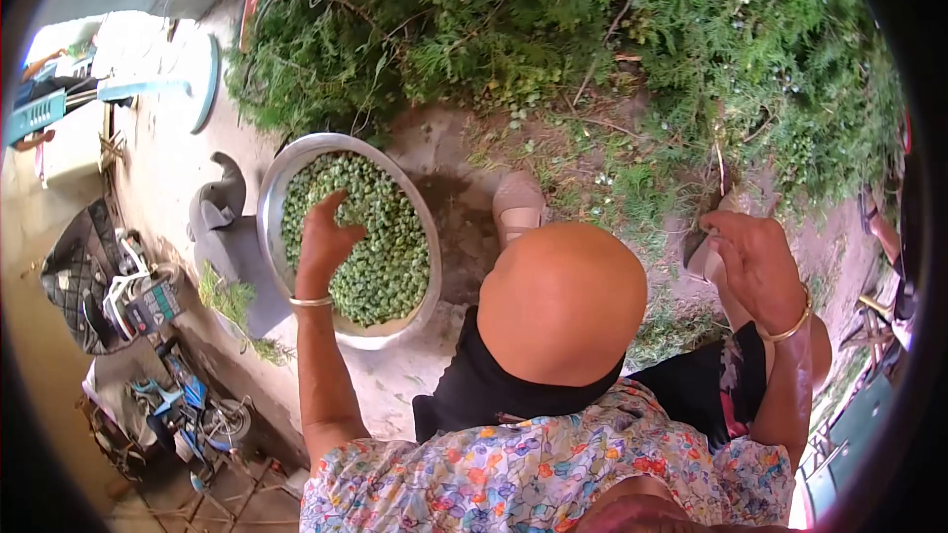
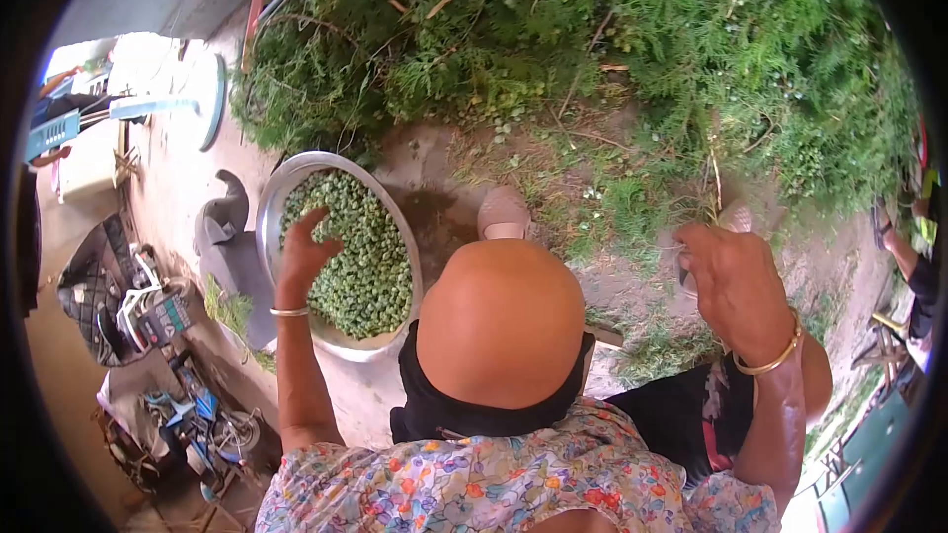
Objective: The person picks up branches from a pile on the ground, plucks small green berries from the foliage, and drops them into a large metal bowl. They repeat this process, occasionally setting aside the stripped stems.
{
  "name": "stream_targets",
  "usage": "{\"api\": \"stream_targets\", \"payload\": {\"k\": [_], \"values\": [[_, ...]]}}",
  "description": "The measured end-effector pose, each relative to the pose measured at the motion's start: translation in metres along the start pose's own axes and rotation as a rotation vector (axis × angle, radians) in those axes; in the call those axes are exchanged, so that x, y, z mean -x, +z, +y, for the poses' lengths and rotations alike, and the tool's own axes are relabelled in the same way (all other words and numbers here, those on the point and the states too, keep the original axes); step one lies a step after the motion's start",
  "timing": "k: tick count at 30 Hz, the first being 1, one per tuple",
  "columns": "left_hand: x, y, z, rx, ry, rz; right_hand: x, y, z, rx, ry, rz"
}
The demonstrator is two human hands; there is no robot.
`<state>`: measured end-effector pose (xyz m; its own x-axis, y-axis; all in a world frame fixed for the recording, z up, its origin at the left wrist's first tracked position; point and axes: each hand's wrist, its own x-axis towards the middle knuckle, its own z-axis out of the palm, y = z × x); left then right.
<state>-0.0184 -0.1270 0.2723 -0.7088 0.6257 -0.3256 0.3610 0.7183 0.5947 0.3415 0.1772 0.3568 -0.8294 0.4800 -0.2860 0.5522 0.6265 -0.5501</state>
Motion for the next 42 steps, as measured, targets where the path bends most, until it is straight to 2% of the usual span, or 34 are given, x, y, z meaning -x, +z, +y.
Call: {"api": "stream_targets", "payload": {"k": [1, 2, 4, 6, 7, 8, 9, 10, 11, 13, 14, 16, 17, 20, 24, 25, 26, 28, 30, 32, 33, 36, 42], "values": [[0.005, 0.0, -0.007, -0.82, 0.164, 0.113, 0.0, 0.002, 0.001, -0.004, -0.007, -0.01], [0.012, 0.01, -0.009, -0.883, 0.081, 0.183, 0.001, 0.005, 0.003, 0.006, -0.019, 0.0], [0.001, 0.031, -0.005, -0.291, 0.178, 0.26, 0.001, 0.008, 0.004, 0.019, -0.023, 0.006], [-0.015, 0.074, 0.026, 0.121, -0.005, 0.148, -0.001, 0.009, 0.007, 0.057, 0.0, -0.039], [-0.025, 0.1, 0.033, 0.111, 0.073, 0.084, -0.001, 0.008, 0.009, 0.061, 0.008, -0.041], [-0.037, 0.127, 0.033, 0.101, 0.152, 0.019, -0.001, 0.008, 0.011, 0.086, 0.018, -0.167], [-0.052, 0.153, 0.03, 0.12, 0.171, -0.059, 0.0, 0.008, 0.013, 0.108, 0.029, -0.293], [-0.067, 0.178, 0.022, 0.141, 0.19, -0.137, 0.001, 0.009, 0.012, 0.111, 0.039, -0.297], [-0.082, 0.2, 0.011, 0.148, 0.194, -0.148, 0.001, 0.01, 0.007, 0.167, 0.043, -0.37], [-0.109, 0.235, -0.001, -0.099, 0.251, -0.081, 0.002, 0.013, -0.001, 0.279, 0.054, -0.516], [-0.118, 0.248, -0.003, -0.092, 0.253, -0.092, 0.002, 0.014, -0.003, 0.28, 0.067, -0.522], [-0.133, 0.262, -0.003, -0.316, 0.166, -0.018, 0.002, 0.018, -0.006, 0.262, 0.062, -0.537], [-0.141, 0.276, -0.021, -0.377, 0.209, -0.004, 0.001, 0.018, -0.007, 0.262, 0.067, -0.539], [-0.14, 0.273, -0.023, -0.428, 0.137, 0.042, -0.001, 0.015, -0.007, 0.211, 0.063, -0.54], [-0.144, 0.265, -0.037, -0.284, 0.054, 0.092, -0.001, 0.012, -0.007, 0.247, 0.068, -0.469], [-0.147, 0.263, -0.032, -0.328, 0.175, 0.088, -0.001, 0.011, -0.008, 0.257, 0.06, -0.449], [-0.149, 0.263, -0.025, -0.327, 0.174, 0.087, -0.001, 0.011, -0.008, 0.258, 0.06, -0.451], [-0.152, 0.262, -0.001, -0.373, 0.334, 0.096, 0.0, 0.011, -0.008, 0.216, 0.091, -0.475], [-0.162, 0.269, 0.009, -0.378, 0.34, 0.026, 0.001, 0.011, -0.008, 0.23, 0.09, -0.487], [-0.162, 0.272, 0.028, -0.417, 0.422, 0.112, 0.001, 0.012, -0.008, 0.24, 0.087, -0.499], [-0.162, 0.275, 0.033, -0.393, 0.339, 0.089, 0.001, 0.012, -0.007, 0.231, 0.089, -0.506], [-0.162, 0.281, 0.042, -0.397, 0.276, 0.13, 0.0, 0.011, -0.007, 0.23, 0.095, -0.513], [-0.153, 0.282, 0.024, -0.415, 0.243, 0.113, 0.0, 0.012, -0.009, 0.214, 0.105, -0.511]]}}
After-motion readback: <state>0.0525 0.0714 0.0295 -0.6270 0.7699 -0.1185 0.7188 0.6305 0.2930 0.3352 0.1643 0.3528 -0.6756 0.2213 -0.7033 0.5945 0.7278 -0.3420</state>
